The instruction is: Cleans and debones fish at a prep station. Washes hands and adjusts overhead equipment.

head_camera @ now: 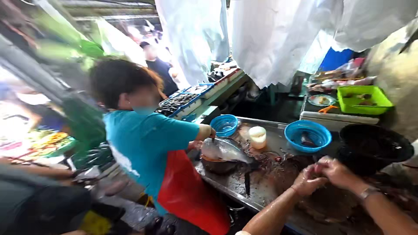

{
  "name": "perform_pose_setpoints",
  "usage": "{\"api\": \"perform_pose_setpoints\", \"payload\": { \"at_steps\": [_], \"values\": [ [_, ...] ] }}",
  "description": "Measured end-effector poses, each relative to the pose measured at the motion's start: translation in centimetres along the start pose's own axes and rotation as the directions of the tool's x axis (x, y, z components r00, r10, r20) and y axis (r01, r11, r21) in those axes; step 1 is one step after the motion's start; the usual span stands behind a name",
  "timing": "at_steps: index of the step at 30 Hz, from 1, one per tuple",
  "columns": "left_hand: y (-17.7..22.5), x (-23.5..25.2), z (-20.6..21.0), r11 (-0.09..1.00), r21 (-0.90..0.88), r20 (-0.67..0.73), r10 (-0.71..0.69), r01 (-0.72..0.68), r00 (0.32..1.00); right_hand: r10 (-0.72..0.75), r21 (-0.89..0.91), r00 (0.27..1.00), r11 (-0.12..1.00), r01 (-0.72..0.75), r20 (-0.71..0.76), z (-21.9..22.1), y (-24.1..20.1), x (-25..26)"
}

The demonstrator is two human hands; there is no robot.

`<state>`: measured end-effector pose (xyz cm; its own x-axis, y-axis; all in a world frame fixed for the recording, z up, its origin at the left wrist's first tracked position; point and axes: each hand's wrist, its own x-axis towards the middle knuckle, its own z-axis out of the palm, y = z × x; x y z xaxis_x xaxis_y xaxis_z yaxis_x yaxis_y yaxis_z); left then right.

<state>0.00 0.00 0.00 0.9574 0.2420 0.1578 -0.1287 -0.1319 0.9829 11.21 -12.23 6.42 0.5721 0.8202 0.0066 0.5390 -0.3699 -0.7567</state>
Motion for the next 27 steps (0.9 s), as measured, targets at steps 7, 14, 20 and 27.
{"api": "perform_pose_setpoints", "payload": {
  "at_steps": [7, 14, 20, 27],
  "values": [
    [-3.3, -0.7, 6.9, 0.854, -0.405, -0.3, -0.462, 0.327, 0.835, -0.006, -0.136, 0.93, 0.99, -0.047, -0.367, 9.1, 8.8, -7.7],
    [-0.6, 0.0, 12.5, 0.803, -0.383, -0.047, -0.51, 0.456, 0.859, 0.028, -0.04, 0.953, 0.998, -0.042, -0.303, 3.0, 10.4, -11.6],
    [-3.7, 5.8, 11.0, 0.806, 0.552, 0.056, -0.288, 0.211, 0.956, 0.343, -0.4, 0.913, 0.822, -0.406, -0.221, -0.2, 17.4, -11.4],
    [-10.3, 12.1, 5.3, 0.399, 0.74, -0.241, -0.594, 0.542, 0.767, 0.653, -0.175, 0.736, 0.715, -0.677, -0.178, 4.2, 22.0, -17.3]
  ]
}}
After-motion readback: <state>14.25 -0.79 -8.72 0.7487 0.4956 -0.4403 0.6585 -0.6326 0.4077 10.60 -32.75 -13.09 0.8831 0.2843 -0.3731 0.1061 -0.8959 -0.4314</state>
